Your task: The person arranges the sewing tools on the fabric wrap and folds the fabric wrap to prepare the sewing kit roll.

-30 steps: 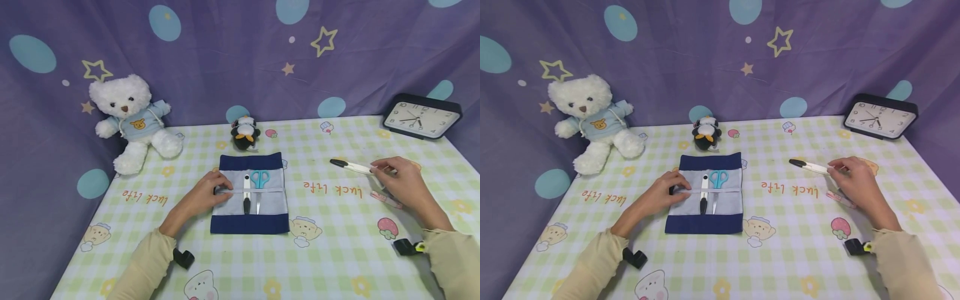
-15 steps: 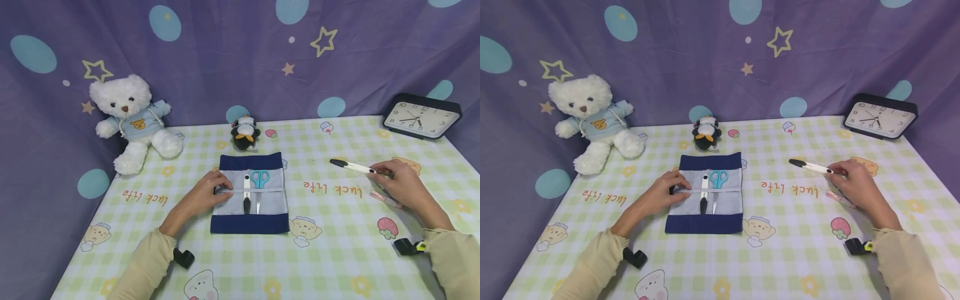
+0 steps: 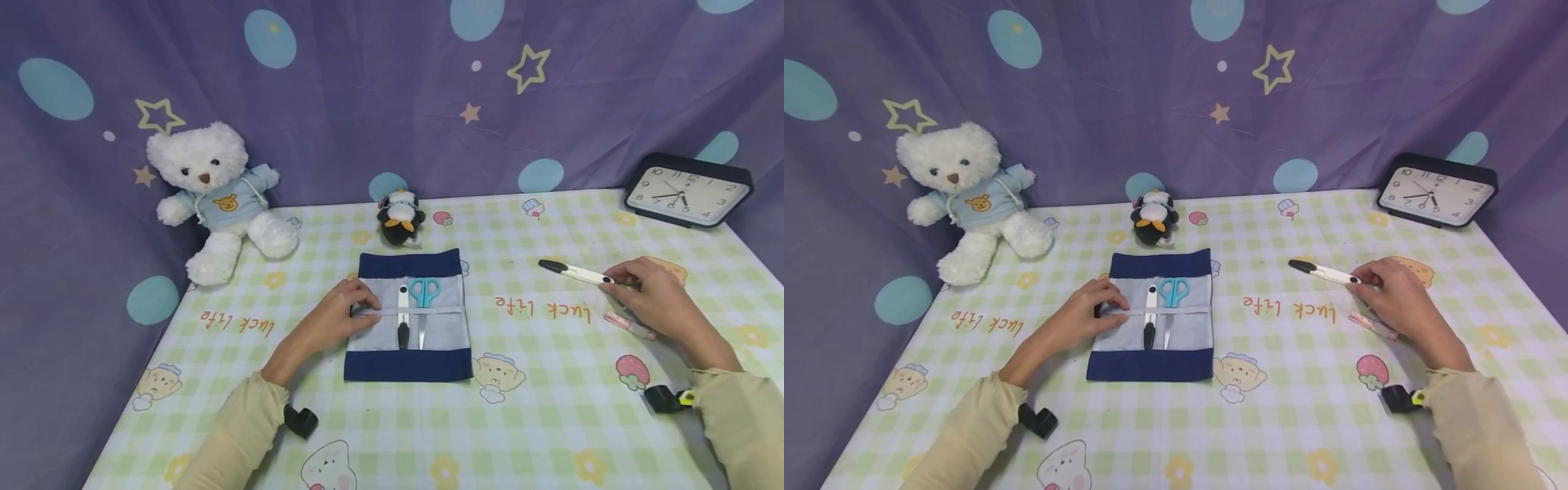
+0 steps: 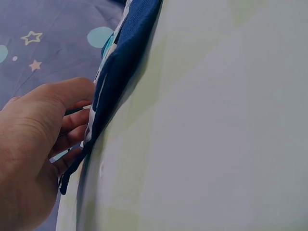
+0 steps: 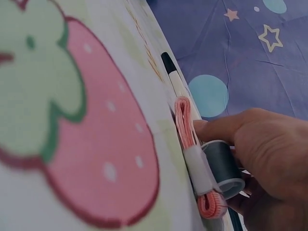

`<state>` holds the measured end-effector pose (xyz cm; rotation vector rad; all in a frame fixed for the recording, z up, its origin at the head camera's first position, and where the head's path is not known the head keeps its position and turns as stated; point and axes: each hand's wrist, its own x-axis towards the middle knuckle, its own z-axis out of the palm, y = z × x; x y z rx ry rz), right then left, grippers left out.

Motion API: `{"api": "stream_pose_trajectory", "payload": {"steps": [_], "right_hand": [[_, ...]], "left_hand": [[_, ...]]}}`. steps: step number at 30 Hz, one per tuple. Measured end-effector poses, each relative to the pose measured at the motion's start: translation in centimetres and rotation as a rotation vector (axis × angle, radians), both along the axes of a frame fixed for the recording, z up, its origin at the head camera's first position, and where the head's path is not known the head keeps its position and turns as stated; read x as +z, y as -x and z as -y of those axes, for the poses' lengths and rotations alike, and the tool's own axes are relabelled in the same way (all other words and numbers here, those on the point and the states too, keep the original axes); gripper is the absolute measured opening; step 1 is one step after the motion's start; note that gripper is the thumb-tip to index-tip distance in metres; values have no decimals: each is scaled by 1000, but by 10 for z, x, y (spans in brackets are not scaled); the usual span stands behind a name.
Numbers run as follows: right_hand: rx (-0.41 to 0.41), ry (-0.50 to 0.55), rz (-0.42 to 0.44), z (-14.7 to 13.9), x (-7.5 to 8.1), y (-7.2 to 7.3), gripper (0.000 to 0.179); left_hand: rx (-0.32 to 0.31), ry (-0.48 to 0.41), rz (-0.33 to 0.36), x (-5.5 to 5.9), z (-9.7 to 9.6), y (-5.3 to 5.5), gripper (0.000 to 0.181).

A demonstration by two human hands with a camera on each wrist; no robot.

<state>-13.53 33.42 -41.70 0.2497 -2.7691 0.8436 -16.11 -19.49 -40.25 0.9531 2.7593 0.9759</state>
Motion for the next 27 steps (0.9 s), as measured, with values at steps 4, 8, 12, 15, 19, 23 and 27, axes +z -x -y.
{"api": "stream_pose_trajectory", "payload": {"steps": [4, 8, 12, 15, 19, 23, 27], "right_hand": [[-4, 6, 7, -1, 1, 0, 16], [-17, 21, 27, -2, 2, -1, 16], [-25, 48, 43, -3, 2, -2, 18], [-36, 80, 39, -4, 0, -3, 18], [-57, 138, 8, -5, -1, -2, 17], [-78, 209, 19, -4, 2, -2, 19], [-86, 289, 59, -3, 6, -3, 26]], "left_hand": [[-4, 1, -3, 0, 0, 0, 9], [-5, 0, -4, 0, -1, 0, 9], [-3, 2, -6, 0, -1, 0, 9], [-2, 3, -6, 0, -2, 1, 9], [-3, 3, -6, -1, -2, 1, 9], [-4, 3, -3, 0, -2, 1, 9], [-2, 6, -2, 0, -2, 1, 9]]}}
